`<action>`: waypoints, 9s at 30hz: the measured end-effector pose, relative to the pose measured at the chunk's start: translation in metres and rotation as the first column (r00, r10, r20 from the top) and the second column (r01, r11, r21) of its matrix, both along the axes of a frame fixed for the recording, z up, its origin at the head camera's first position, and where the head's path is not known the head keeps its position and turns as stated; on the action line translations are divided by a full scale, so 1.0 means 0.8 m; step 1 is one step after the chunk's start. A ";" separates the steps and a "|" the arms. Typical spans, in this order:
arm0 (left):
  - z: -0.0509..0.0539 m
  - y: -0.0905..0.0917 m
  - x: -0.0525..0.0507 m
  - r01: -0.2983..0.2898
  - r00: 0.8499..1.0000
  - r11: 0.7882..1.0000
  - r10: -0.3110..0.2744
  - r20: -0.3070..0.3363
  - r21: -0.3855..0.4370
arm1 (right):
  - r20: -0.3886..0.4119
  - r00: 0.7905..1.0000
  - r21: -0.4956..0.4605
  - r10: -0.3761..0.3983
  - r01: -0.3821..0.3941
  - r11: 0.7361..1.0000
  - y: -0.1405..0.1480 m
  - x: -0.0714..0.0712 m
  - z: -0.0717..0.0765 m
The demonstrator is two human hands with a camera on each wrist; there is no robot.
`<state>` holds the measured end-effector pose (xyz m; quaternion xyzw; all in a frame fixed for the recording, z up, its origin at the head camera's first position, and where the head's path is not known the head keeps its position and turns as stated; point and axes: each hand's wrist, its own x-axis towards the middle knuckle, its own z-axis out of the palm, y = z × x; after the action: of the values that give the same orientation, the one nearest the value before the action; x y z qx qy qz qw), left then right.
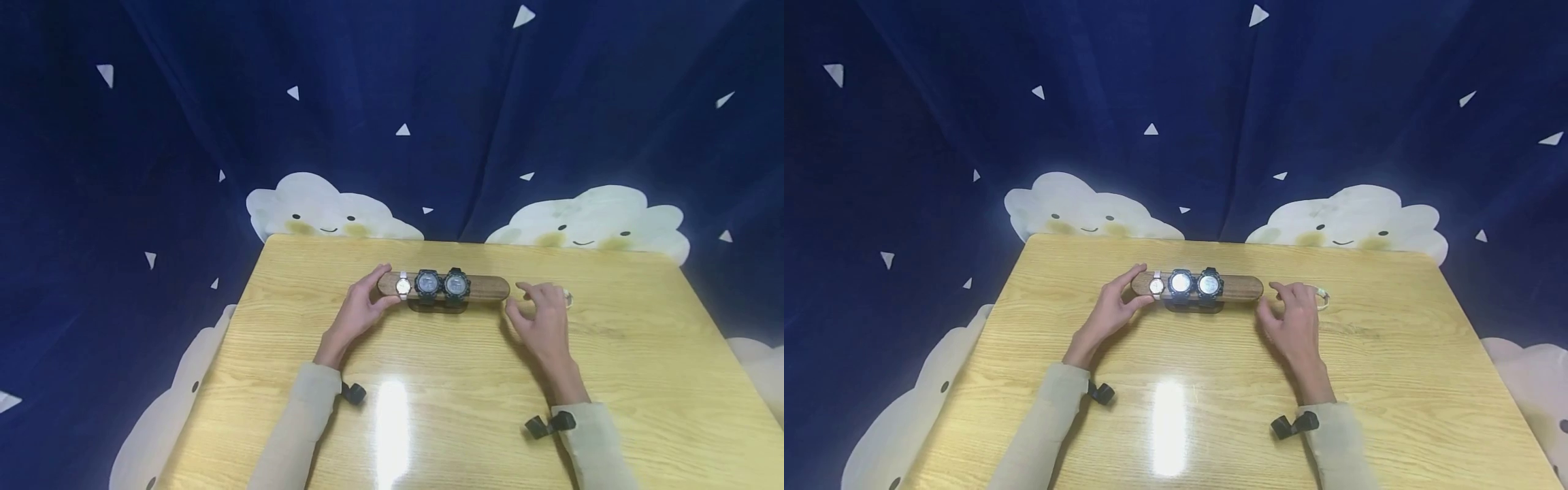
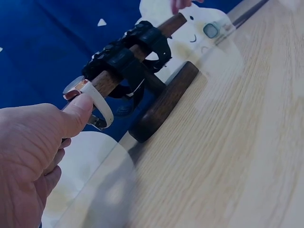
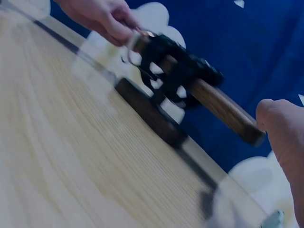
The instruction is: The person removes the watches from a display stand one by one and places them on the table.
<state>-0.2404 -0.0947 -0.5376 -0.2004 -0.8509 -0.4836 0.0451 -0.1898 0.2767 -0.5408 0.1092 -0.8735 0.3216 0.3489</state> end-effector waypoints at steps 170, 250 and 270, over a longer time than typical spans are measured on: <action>0.002 0.002 0.001 -0.005 0.999 1.000 0.006 0.045 -0.020 | 0.157 0.986 0.006 0.052 -0.054 0.999 -0.071 -0.018 0.028; -0.003 0.007 -0.001 -0.019 1.000 1.000 0.020 0.011 -0.010 | 0.215 0.976 0.007 0.031 -0.033 0.999 -0.020 -0.018 0.038; -0.003 0.007 0.000 -0.025 1.000 1.000 0.025 0.013 -0.019 | 0.203 0.978 -0.004 0.038 -0.038 0.999 -0.016 -0.019 0.036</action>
<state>-0.2407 -0.0894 -0.5400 -0.1869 -0.8580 -0.4763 0.0438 -0.2053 0.2642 -0.5119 0.0924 -0.9023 0.3375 0.2519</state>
